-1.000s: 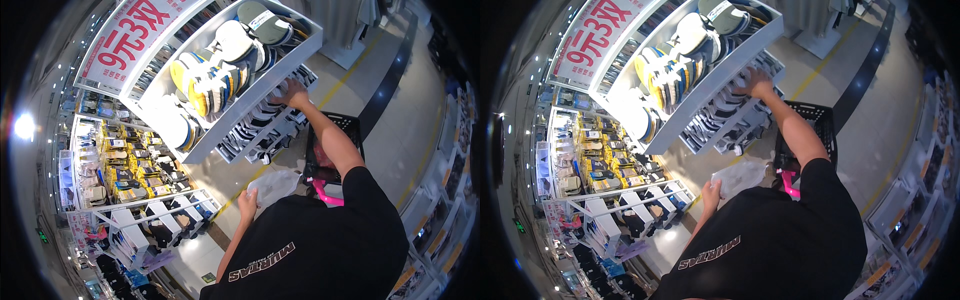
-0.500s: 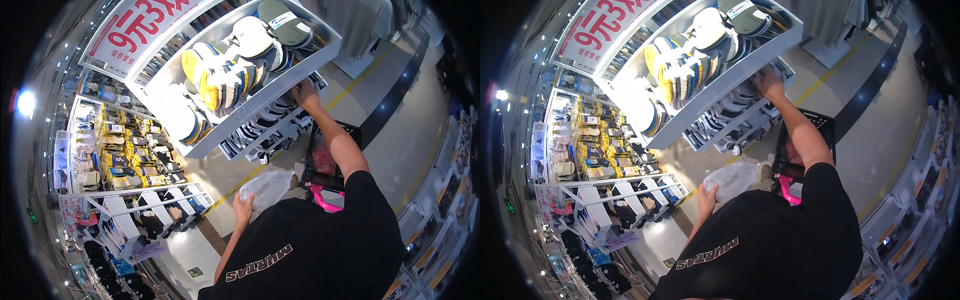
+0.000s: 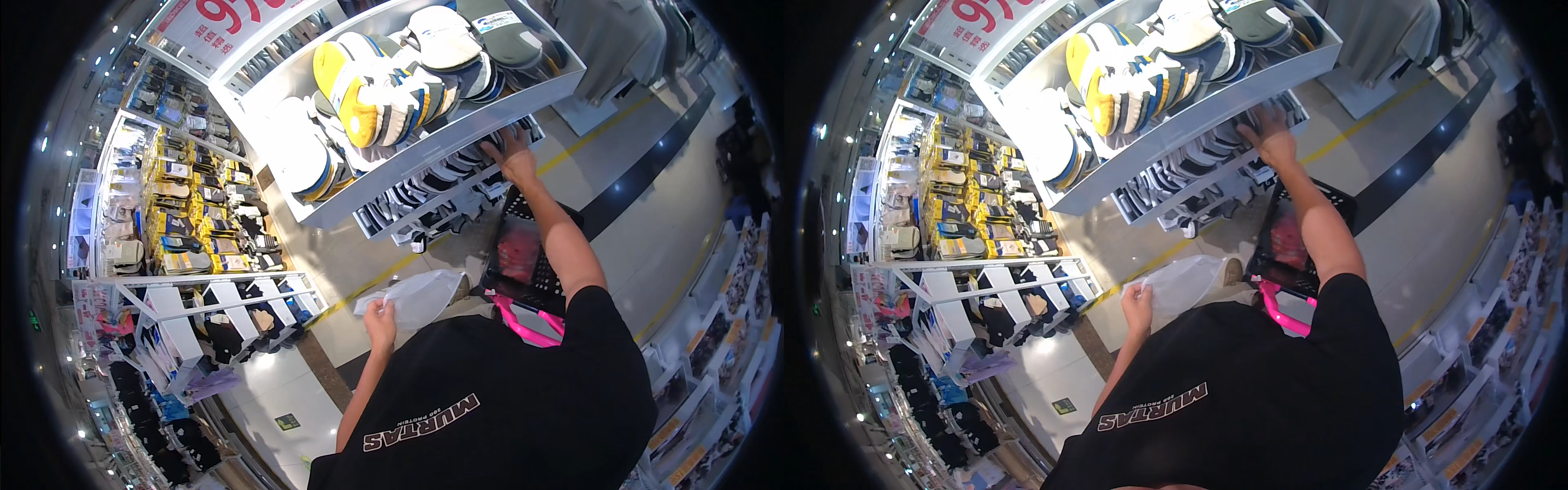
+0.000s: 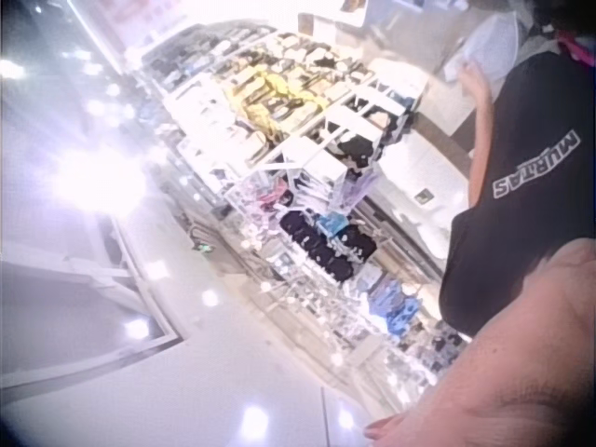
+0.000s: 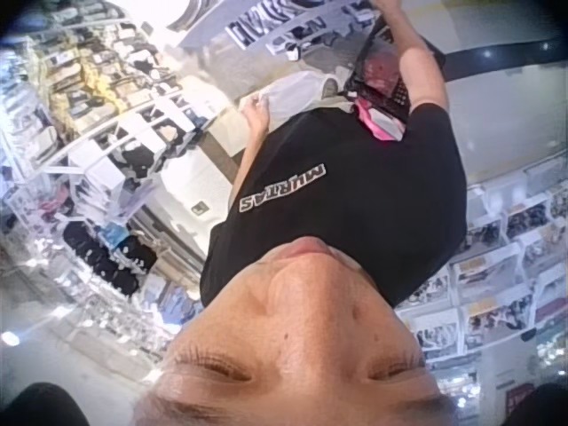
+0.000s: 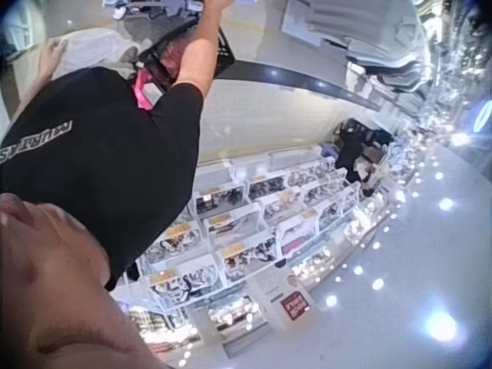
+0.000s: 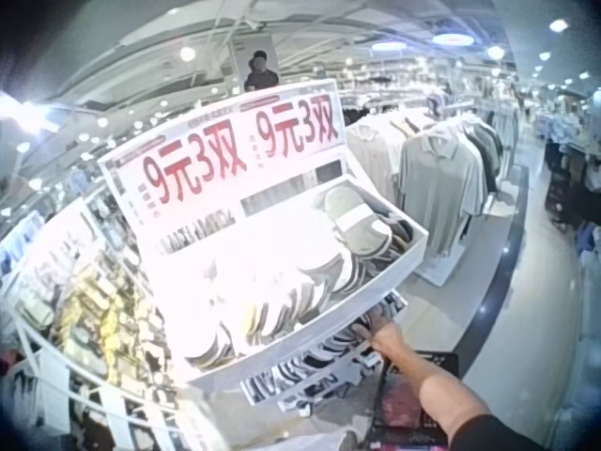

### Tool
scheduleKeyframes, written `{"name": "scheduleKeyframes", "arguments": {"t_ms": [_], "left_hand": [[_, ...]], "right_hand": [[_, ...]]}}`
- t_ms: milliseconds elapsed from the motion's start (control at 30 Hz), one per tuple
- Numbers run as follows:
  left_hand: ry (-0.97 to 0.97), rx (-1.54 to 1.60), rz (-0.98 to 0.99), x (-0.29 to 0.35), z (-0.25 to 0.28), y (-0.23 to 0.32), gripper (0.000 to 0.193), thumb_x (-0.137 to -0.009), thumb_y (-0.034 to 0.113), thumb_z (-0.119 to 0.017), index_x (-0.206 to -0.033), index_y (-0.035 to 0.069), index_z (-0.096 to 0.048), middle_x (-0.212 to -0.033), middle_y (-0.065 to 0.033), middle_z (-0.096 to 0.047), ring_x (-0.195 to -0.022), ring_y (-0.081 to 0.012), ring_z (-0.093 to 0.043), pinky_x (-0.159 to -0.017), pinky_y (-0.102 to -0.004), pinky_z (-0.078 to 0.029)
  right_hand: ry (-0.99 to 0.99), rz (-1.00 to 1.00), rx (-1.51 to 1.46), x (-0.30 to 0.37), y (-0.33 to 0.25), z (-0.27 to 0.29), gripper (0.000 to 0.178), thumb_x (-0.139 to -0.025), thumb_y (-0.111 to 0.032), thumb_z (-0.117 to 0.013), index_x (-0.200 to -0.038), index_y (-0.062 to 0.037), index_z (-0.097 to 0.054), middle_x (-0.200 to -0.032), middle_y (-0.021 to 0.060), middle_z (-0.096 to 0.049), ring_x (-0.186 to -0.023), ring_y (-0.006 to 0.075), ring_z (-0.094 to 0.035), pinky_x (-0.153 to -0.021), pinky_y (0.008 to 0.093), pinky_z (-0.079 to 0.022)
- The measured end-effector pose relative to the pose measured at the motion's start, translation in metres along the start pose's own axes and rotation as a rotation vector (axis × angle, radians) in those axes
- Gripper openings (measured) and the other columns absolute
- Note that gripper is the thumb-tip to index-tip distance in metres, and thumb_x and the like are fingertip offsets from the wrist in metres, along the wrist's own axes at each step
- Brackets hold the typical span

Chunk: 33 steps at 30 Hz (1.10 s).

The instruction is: The person shops in a clothing store, taking packaged socks and underwear from display racks and shelves and placing them into a plastic bag inside a shopping basket.

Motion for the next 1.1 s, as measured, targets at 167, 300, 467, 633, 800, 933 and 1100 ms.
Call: {"name": "scheduleKeyframes", "arguments": {"t_ms": [167, 300, 467, 633, 800, 933, 1100], "left_hand": [[-0.118, 0.436, 0.302, -0.020, -0.016, -0.009, 0.012, -0.084, -0.002, -0.057, -0.095, 0.001, -0.056, -0.082, -0.0040, -0.061, -0.074, -0.0127, -0.059, -0.066, -0.0267, -0.048], [-0.100, 0.445, 0.399, -0.032, -0.020, 0.011, 0.006, -0.086, 0.002, -0.050, -0.084, 0.004, -0.056, -0.074, -0.0032, -0.056, -0.064, -0.0116, -0.054, -0.049, -0.0268, -0.042], [0.132, 0.509, 0.307, -0.049, -0.029, -0.009, 0.008, -0.086, 0.007, -0.049, -0.081, 0.004, -0.054, -0.071, -0.0030, -0.053, -0.063, -0.0111, -0.048, -0.054, -0.0283, -0.039], [0.245, 0.437, 0.274, -0.045, -0.046, -0.005, 0.010, -0.087, 0.012, -0.052, -0.080, 0.005, -0.052, -0.070, 0.0017, -0.047, -0.064, -0.0084, -0.042, -0.057, -0.0256, -0.037], [0.097, 0.256, 0.204, -0.037, -0.071, 0.022, 0.025, -0.089, 0.023, -0.057, -0.087, -0.002, -0.056, -0.077, -0.0083, -0.059, -0.073, -0.0153, -0.053, -0.067, -0.0331, -0.044], [0.020, 0.239, 0.206, -0.032, -0.082, 0.034, 0.028, -0.091, 0.025, -0.056, -0.085, -0.003, -0.055, -0.076, -0.0097, -0.059, -0.072, -0.0173, -0.053, -0.067, -0.0340, -0.044], [0.019, 0.012, -0.071, -0.031, -0.081, 0.060, 0.032, -0.094, 0.029, -0.052, -0.084, -0.002, -0.050, -0.077, -0.0223, -0.056, -0.072, -0.0380, -0.054, -0.067, -0.0438, -0.043]], "right_hand": [[0.119, 0.052, -0.163, -0.030, 0.049, -0.032, 0.043, -0.081, -0.030, -0.069, -0.119, -0.0105, -0.061, -0.123, 0.0246, -0.054, -0.111, 0.0390, -0.056, -0.090, 0.0439, -0.046], [0.295, -0.121, -0.623, -0.036, 0.049, -0.013, 0.043, -0.078, -0.017, -0.072, -0.115, 0.0008, -0.060, -0.106, 0.0154, -0.065, -0.103, 0.0254, -0.059, -0.090, 0.0363, -0.045], [0.288, -0.308, -0.924, 0.034, 0.034, 0.051, 0.037, -0.081, -0.013, -0.069, -0.114, -0.0002, -0.059, -0.111, 0.0105, -0.061, -0.103, 0.0219, -0.058, -0.090, 0.0311, -0.045], [0.002, -0.580, -1.168, 0.123, 0.027, 0.109, 0.039, -0.080, -0.005, -0.061, -0.118, -0.0016, -0.056, -0.111, 0.0114, -0.059, -0.104, 0.0216, -0.058, -0.090, 0.0333, -0.048], [-0.518, -0.555, -1.188, 0.160, 0.018, 0.138, 0.043, -0.073, -0.004, -0.062, -0.116, -0.0025, -0.057, -0.109, 0.0096, -0.060, -0.098, 0.0199, -0.060, -0.085, 0.0321, -0.052], [-0.897, -0.332, -1.048, 0.165, -0.004, 0.117, 0.037, -0.071, -0.002, -0.065, -0.108, -0.0022, -0.062, -0.110, 0.0078, -0.063, -0.100, 0.0172, -0.059, -0.090, 0.0292, -0.045], [-0.919, -0.591, -0.961, 0.168, -0.015, 0.069, 0.032, -0.076, 0.000, -0.060, -0.107, -0.0028, -0.063, -0.099, 0.0045, -0.062, -0.090, 0.0137, -0.059, -0.080, 0.0271, -0.048]]}}
Point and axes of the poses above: each hand's wrist, its own x-axis away from the middle knuckle, its own z-axis out of the back of the hand, y = z × x, the point moved 1 cm from there along -x, towards the middle knuckle
